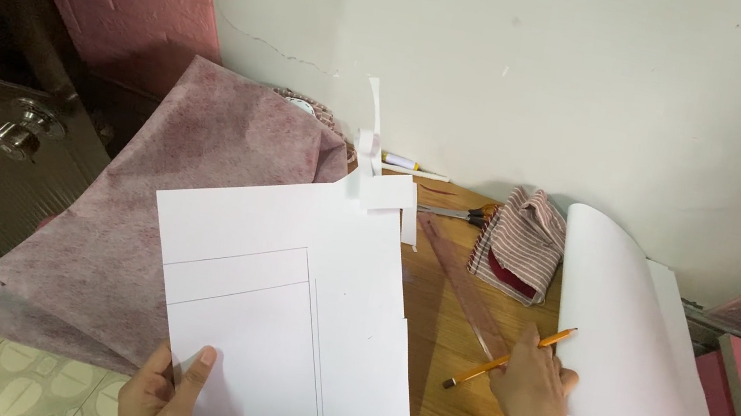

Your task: Drawing lines on paper using a ruler and pencil to create a pattern for leather goods

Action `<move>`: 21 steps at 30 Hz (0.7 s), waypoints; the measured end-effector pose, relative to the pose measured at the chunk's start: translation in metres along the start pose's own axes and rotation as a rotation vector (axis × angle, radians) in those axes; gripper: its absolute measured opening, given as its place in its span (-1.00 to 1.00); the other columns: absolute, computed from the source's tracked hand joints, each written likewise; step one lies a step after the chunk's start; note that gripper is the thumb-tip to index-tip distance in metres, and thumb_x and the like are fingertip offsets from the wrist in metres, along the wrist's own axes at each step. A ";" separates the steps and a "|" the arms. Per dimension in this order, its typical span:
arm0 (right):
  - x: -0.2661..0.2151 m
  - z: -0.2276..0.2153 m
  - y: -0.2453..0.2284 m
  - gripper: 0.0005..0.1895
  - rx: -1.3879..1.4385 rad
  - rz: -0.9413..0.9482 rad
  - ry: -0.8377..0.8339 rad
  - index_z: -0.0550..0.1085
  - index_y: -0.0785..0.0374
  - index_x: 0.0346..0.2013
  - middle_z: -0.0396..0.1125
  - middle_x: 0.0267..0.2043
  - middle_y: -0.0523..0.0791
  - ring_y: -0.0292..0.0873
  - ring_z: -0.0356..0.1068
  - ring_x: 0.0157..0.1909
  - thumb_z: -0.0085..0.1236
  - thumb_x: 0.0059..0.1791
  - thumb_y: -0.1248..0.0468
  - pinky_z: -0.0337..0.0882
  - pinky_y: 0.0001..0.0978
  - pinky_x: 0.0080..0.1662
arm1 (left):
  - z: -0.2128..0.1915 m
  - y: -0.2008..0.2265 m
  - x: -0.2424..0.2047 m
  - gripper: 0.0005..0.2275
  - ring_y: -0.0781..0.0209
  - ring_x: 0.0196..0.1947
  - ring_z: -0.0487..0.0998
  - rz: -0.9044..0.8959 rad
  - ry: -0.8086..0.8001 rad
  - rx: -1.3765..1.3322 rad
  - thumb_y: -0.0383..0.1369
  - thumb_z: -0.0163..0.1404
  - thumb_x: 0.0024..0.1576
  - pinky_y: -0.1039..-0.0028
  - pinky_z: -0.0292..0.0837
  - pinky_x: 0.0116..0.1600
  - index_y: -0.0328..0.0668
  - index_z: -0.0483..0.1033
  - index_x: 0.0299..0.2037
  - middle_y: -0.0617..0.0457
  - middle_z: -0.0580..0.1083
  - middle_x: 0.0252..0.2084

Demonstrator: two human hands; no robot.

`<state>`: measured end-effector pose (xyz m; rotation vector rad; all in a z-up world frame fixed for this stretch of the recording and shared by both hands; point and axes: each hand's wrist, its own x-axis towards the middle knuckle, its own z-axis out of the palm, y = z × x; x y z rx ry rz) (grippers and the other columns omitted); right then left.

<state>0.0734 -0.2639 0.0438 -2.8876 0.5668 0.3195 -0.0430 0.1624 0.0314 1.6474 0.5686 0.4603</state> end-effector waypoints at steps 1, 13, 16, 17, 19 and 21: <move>-0.006 -0.007 -0.005 -0.64 0.045 0.012 -0.033 0.25 0.10 -0.01 0.44 -0.11 -0.05 0.01 0.46 0.14 0.15 -0.04 0.32 0.15 -0.09 0.27 | -0.001 0.003 -0.001 -0.79 0.45 -0.62 -0.09 -0.036 0.007 0.022 -0.17 0.24 0.15 0.59 -0.26 -0.46 -0.13 0.76 -0.22 0.28 -0.07 -0.67; -0.042 -0.051 -0.010 -0.45 0.533 -0.107 0.134 0.63 -0.06 0.25 0.66 0.02 -0.20 -0.23 0.47 -0.34 0.11 0.01 0.45 0.55 -0.32 -0.21 | 0.002 -0.005 -0.001 -0.81 0.48 -0.64 -0.04 -0.028 -0.034 -0.067 -0.24 0.26 0.17 0.60 -0.21 -0.51 -0.20 0.67 -0.33 0.27 0.04 -0.71; -0.025 -0.062 0.009 -0.50 0.691 -0.126 0.357 0.64 0.04 0.24 0.65 -0.12 -0.05 -0.22 0.53 -0.27 0.09 0.07 0.52 0.49 -0.40 -0.20 | 0.017 -0.005 -0.005 -0.72 0.46 -0.63 0.24 -0.045 -0.023 -0.172 -0.34 0.25 0.15 0.58 0.14 -0.55 -0.17 0.76 0.06 0.19 0.40 -0.62; -0.005 -0.059 0.027 -0.50 0.692 -0.127 0.357 0.64 0.04 0.24 0.65 -0.12 -0.05 -0.22 0.53 -0.27 0.09 0.07 0.52 0.49 -0.40 -0.20 | 0.020 -0.009 -0.005 -0.72 0.46 -0.63 0.24 -0.045 -0.022 -0.172 -0.34 0.25 0.15 0.58 0.14 -0.55 -0.17 0.76 0.06 0.19 0.40 -0.62; 0.035 -0.052 0.061 -0.39 0.590 -0.272 0.500 0.64 0.11 0.22 0.64 -0.16 -0.15 -0.23 0.54 -0.20 0.07 -0.06 0.59 0.48 -0.31 -0.04 | 0.026 -0.016 -0.003 -0.61 0.31 -0.35 0.55 -0.071 -0.147 -0.214 -0.35 0.21 0.15 0.52 0.47 -0.24 -0.25 0.72 0.20 -0.01 0.72 -0.26; 0.064 -0.052 0.081 -0.36 0.541 -0.231 0.478 0.65 0.09 0.21 0.65 -0.15 -0.15 -0.15 0.55 -0.18 -0.03 -0.08 0.56 0.47 -0.26 -0.04 | 0.040 -0.029 -0.007 -0.60 0.25 -0.27 0.60 -0.084 -0.205 -0.302 -0.36 0.20 0.15 0.47 0.51 -0.18 -0.27 0.70 0.21 -0.08 0.73 -0.17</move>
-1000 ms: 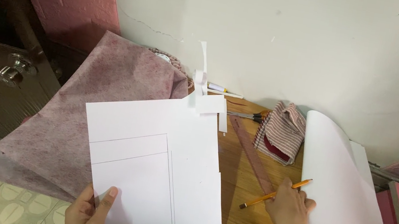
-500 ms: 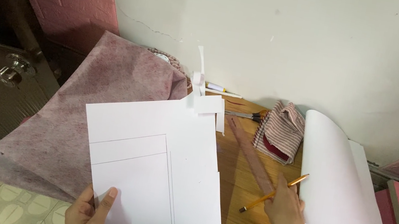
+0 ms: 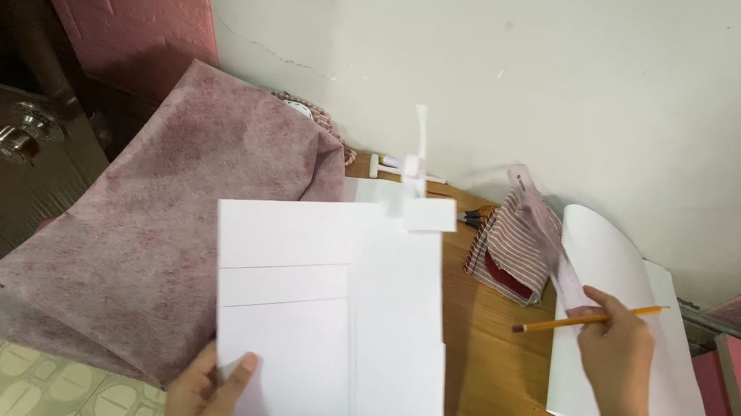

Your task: Drawing lines on paper using a ruler and pencil to create a pattern for leather goods

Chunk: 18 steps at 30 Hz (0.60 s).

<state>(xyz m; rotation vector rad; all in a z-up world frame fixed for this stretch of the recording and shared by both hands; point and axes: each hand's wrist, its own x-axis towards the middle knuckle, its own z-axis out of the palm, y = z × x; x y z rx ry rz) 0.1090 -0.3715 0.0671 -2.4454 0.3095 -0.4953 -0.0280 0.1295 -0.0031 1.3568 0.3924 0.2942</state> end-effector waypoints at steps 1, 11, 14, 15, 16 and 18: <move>0.013 0.001 0.012 -0.33 -0.052 0.030 -0.017 0.65 0.08 0.21 0.65 -0.14 -0.16 -0.08 0.56 -0.16 -0.12 -0.10 0.53 0.46 -0.22 -0.04 | 0.005 -0.008 0.001 -0.60 0.18 -0.19 0.64 -0.010 -0.058 -0.088 -0.38 0.19 0.15 0.41 0.56 -0.12 -0.30 0.67 0.22 -0.14 0.75 -0.07; 0.031 -0.017 0.047 -0.46 -0.108 0.060 -0.155 0.66 0.00 0.21 0.34 -0.44 -0.07 -0.06 0.26 -0.45 -0.05 0.04 0.44 0.25 -0.24 -0.32 | 0.076 0.037 -0.039 -0.68 0.33 -0.36 0.48 -0.196 -0.225 0.100 -0.23 0.22 0.17 0.57 0.34 -0.18 -0.18 0.79 0.05 0.09 0.62 -0.34; 0.028 -0.018 0.051 -0.53 -0.207 -0.083 -0.037 0.63 -0.06 0.24 0.56 -0.24 0.08 0.07 0.53 -0.09 0.30 0.01 0.25 0.38 -0.12 0.03 | 0.083 0.036 -0.040 -0.60 0.27 0.12 0.68 -0.052 -0.369 -0.025 -0.27 0.12 0.20 0.44 0.51 0.28 -0.25 0.63 0.22 -0.01 0.72 0.15; 0.019 -0.026 0.032 -0.53 -0.165 -0.031 -0.067 0.60 -0.04 0.29 0.53 -0.24 0.06 0.01 0.49 -0.11 0.25 0.06 0.28 0.40 -0.13 -0.05 | 0.083 0.037 -0.041 -0.59 0.33 -0.08 0.62 -0.122 -0.342 0.048 -0.23 0.14 0.19 0.52 0.46 0.09 -0.21 0.67 0.22 0.04 0.74 0.01; 0.011 -0.034 0.014 -0.54 -0.122 0.022 -0.098 0.57 -0.02 0.33 0.49 -0.24 0.04 -0.05 0.44 -0.14 0.20 0.12 0.31 0.42 -0.15 -0.13 | 0.083 0.039 -0.041 -0.58 0.40 -0.27 0.57 -0.192 -0.315 0.121 -0.20 0.15 0.17 0.60 0.41 -0.10 -0.16 0.70 0.21 0.09 0.75 -0.13; 0.017 -0.028 0.031 -0.54 -0.155 -0.015 -0.079 0.57 -0.02 0.31 0.52 -0.25 0.04 -0.01 0.48 -0.13 0.22 0.10 0.29 0.41 -0.13 -0.06 | 0.084 0.039 -0.040 -0.60 0.37 -0.27 0.54 -0.243 -0.280 0.141 -0.23 0.17 0.17 0.60 0.39 -0.08 -0.14 0.72 0.21 0.10 0.74 -0.14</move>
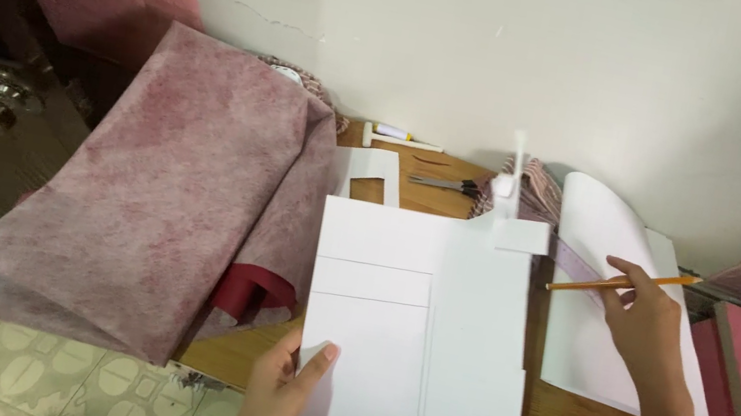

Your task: Drawing lines on paper using a ruler and pencil to create a pattern for leather goods

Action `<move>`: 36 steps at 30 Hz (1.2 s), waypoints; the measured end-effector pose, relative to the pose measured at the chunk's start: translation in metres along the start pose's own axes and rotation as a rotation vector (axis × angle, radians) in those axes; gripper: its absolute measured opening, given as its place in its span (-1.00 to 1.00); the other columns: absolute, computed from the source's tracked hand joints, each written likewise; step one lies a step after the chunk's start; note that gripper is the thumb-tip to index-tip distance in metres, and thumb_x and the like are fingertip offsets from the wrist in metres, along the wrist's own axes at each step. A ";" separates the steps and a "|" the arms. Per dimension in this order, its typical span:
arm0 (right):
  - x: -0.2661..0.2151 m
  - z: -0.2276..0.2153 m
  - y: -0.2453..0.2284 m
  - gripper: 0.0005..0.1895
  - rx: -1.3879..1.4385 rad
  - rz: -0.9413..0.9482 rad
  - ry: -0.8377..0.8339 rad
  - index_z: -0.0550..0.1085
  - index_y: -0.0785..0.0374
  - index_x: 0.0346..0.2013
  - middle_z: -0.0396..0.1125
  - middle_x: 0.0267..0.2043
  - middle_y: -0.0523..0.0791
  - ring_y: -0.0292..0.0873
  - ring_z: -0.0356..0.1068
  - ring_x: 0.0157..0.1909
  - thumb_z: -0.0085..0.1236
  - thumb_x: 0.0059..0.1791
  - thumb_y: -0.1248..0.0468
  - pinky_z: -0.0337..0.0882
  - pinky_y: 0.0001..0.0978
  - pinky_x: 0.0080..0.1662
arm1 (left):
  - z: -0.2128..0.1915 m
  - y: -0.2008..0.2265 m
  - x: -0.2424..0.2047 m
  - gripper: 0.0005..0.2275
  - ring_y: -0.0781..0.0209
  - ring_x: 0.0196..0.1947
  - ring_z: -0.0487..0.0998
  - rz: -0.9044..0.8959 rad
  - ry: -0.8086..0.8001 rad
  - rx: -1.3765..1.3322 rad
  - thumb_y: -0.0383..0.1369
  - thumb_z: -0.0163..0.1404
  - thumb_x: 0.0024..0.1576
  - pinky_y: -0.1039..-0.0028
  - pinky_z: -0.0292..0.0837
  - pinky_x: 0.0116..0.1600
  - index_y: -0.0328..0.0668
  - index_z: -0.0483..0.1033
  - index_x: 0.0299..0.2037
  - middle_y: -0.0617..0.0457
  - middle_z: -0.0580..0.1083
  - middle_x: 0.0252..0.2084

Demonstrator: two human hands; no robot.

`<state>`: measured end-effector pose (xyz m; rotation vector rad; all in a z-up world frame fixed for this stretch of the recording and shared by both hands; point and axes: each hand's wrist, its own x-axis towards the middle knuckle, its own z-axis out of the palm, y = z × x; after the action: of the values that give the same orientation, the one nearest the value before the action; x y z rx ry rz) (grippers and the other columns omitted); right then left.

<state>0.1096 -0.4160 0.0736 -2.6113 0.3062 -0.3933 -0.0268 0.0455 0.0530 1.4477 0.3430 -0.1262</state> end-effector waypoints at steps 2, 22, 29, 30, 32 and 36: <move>-0.003 -0.001 0.006 -0.54 -0.035 -0.032 0.019 0.58 -0.02 0.30 0.56 -0.26 0.04 0.03 0.52 -0.12 0.25 0.08 0.27 0.40 -0.11 0.01 | 0.001 0.000 -0.001 -0.61 0.35 -0.27 0.51 -0.057 0.033 0.009 -0.27 0.19 0.17 0.59 0.36 -0.05 -0.13 0.73 0.21 0.10 0.73 -0.14; -0.018 -0.029 -0.019 -0.59 0.381 -0.122 0.291 0.61 0.23 0.25 0.53 -0.10 -0.09 -0.34 0.40 -0.19 0.24 0.11 0.50 0.40 -0.51 -0.09 | 0.027 -0.017 -0.009 -0.28 -0.02 0.69 -0.01 0.420 0.086 0.340 -0.05 -0.09 0.25 0.05 -0.07 0.59 0.17 -0.05 0.64 -0.01 0.06 0.69; -0.026 -0.035 -0.083 -0.61 0.487 0.044 0.119 0.62 0.13 0.20 0.54 -0.11 -0.14 -0.35 0.38 -0.16 0.15 0.11 0.46 0.39 -0.51 -0.02 | 0.002 -0.003 -0.004 -0.28 -0.03 0.64 0.16 0.439 0.201 0.132 -0.10 -0.10 0.24 0.14 0.24 0.54 0.07 -0.09 0.63 -0.01 0.07 0.69; -0.021 -0.029 -0.077 -0.61 0.447 -0.046 0.119 0.62 0.14 0.20 0.55 -0.09 -0.13 -0.33 0.41 -0.13 0.14 0.10 0.46 0.39 -0.50 0.02 | -0.002 -0.012 0.002 -0.27 -0.01 0.63 0.16 0.463 0.202 0.054 -0.17 -0.08 0.22 0.19 0.24 0.53 -0.01 -0.10 0.63 -0.01 0.07 0.69; -0.015 -0.024 -0.077 -0.60 0.406 -0.136 0.125 0.62 0.15 0.19 0.56 -0.08 -0.12 -0.31 0.43 -0.11 0.14 0.08 0.46 0.39 -0.48 0.05 | -0.003 -0.015 0.007 -0.26 0.00 0.63 0.16 0.492 0.199 -0.025 -0.25 -0.06 0.21 0.24 0.24 0.52 -0.10 -0.10 0.63 -0.02 0.06 0.70; -0.011 -0.018 -0.076 -0.60 0.197 -0.112 0.086 0.63 -0.01 0.17 0.55 -0.17 -0.25 -0.23 0.34 -0.22 0.15 0.08 0.39 0.35 -0.36 -0.04 | 0.007 0.004 -0.007 -0.32 0.00 0.63 0.14 0.534 0.286 0.004 -0.41 -0.13 0.23 0.18 0.20 0.56 -0.14 -0.04 0.62 -0.02 0.08 0.67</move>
<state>0.1044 -0.3555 0.1232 -2.4291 0.1417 -0.5466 -0.0308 0.0379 0.0590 1.5166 0.1766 0.5146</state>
